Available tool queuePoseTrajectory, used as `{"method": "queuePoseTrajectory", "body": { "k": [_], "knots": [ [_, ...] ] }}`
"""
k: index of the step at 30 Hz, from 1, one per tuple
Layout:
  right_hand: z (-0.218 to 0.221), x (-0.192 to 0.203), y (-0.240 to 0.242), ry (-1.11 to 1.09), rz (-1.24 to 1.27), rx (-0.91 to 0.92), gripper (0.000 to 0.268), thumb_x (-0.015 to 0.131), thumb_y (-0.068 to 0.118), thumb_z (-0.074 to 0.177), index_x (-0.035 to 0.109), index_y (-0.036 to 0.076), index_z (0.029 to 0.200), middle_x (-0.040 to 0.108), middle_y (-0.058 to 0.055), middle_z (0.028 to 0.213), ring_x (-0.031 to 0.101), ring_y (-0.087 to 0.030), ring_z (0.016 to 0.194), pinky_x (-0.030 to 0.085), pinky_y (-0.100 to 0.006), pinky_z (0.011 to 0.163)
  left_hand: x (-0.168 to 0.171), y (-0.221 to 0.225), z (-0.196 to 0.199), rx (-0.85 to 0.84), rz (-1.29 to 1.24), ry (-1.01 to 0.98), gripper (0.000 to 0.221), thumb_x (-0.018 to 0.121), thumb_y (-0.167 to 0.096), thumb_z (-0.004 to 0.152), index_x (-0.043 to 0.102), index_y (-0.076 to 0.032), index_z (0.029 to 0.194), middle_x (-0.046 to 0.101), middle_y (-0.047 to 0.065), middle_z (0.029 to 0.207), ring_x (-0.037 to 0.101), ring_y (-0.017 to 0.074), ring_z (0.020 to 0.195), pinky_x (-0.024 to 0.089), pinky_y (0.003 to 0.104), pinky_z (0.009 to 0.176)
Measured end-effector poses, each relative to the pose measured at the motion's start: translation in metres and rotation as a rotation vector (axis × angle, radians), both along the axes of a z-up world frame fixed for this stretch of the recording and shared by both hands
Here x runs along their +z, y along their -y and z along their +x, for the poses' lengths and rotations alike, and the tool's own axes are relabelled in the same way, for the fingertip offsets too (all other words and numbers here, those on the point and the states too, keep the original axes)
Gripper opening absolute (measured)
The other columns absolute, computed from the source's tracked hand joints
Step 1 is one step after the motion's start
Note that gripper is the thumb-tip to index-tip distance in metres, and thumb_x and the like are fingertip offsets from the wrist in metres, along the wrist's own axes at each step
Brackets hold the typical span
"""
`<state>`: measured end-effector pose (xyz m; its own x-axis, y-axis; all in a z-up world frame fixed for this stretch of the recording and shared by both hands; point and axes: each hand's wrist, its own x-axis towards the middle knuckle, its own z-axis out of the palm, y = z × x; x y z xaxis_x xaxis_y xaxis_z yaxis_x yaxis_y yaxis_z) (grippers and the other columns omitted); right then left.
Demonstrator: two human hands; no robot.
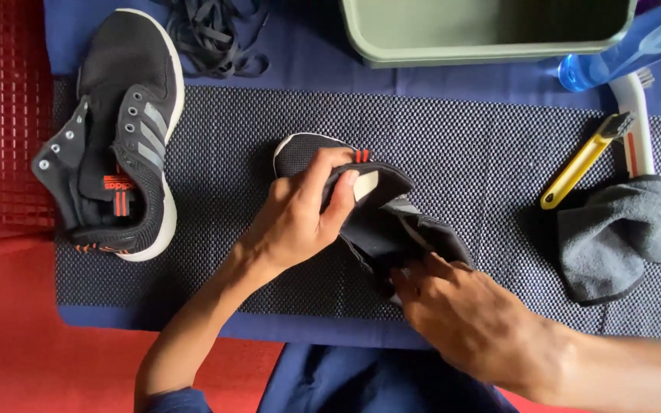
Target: Cleaning a shoe insole by scrubbing it with a brush and cleaning solution, wiping it dry, and reinserting it into the shoe.
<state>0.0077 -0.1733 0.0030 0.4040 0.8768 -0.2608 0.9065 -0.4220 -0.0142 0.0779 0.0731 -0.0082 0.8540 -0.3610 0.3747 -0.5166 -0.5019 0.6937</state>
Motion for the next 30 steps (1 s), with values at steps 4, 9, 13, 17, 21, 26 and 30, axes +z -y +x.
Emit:
{"method": "queuePoseTrajectory", "body": {
  "k": [4,9,13,17,21,26,30],
  "knots": [
    [0.008,-0.002,-0.004,-0.078,0.011,-0.084,0.047,0.052,0.003,0.084,0.058,0.001,0.131,0.063,-0.024,0.114,0.067,-0.042,0.099,0.059,-0.046,0.086,-0.004,-0.002,0.002,0.029,-0.063,-0.049,0.023,0.046,-0.014,0.107,0.053,0.003,0.12,0.069,0.017,0.11,0.073,0.0307,0.095,0.06,0.036,0.081],
    [0.008,0.007,-0.013,-0.012,0.097,-0.056,0.042,0.051,0.003,0.084,0.063,0.001,0.124,0.062,-0.024,0.12,0.066,-0.043,0.106,0.053,-0.05,0.099,-0.008,-0.001,0.003,0.046,-0.084,-0.043,0.02,0.045,-0.012,0.107,0.054,0.003,0.117,0.068,0.016,0.105,0.072,0.0295,0.092,0.059,0.036,0.081],
    [-0.006,0.001,-0.018,-0.004,-0.149,-0.088,0.024,0.065,-0.01,0.076,0.068,0.014,0.076,0.066,-0.005,0.069,0.068,-0.024,0.06,0.055,-0.038,0.05,-0.008,0.001,0.002,0.083,-0.078,-0.04,0.021,0.043,-0.015,0.108,0.052,0.003,0.114,0.066,0.018,0.108,0.07,0.0328,0.094,0.055,0.04,0.082],
    [0.003,-0.004,-0.018,-0.039,-0.154,0.011,0.027,0.062,-0.001,0.084,0.07,0.023,0.072,0.065,0.002,0.059,0.064,-0.022,0.046,0.045,-0.039,0.039,-0.01,0.003,0.002,0.102,-0.081,0.009,0.018,0.044,-0.012,0.107,0.053,0.004,0.11,0.065,0.02,0.102,0.067,0.0348,0.091,0.053,0.042,0.083],
    [0.009,0.002,-0.018,0.221,-0.013,0.094,0.024,0.06,0.001,0.079,0.068,0.02,0.066,0.064,-0.004,0.06,0.058,-0.023,0.047,0.042,-0.04,0.049,-0.009,0.002,0.003,0.111,-0.084,0.002,0.02,0.044,-0.013,0.107,0.053,0.004,0.111,0.066,0.021,0.105,0.068,0.036,0.093,0.054,0.043,0.085],
    [0.026,-0.018,-0.014,-0.173,-0.253,-0.082,0.029,0.061,0.004,0.087,0.072,0.026,0.072,0.072,0.0,0.067,0.07,-0.028,0.055,0.05,-0.043,0.046,-0.013,0.006,0.005,0.094,-0.012,0.012,0.021,0.042,-0.013,0.108,0.053,0.003,0.116,0.066,0.016,0.101,0.069,0.0315,0.088,0.054,0.04,0.077],
    [0.009,-0.013,-0.011,0.161,0.016,-0.052,0.015,0.064,0.007,0.085,0.07,0.016,0.094,0.061,0.005,0.063,0.063,-0.02,0.051,0.048,-0.038,0.045,-0.02,0.004,0.005,0.112,-0.008,-0.013,0.019,0.042,-0.014,0.108,0.052,0.001,0.113,0.066,0.014,0.1,0.069,0.0312,0.086,0.054,0.041,0.075]
  ]
}}
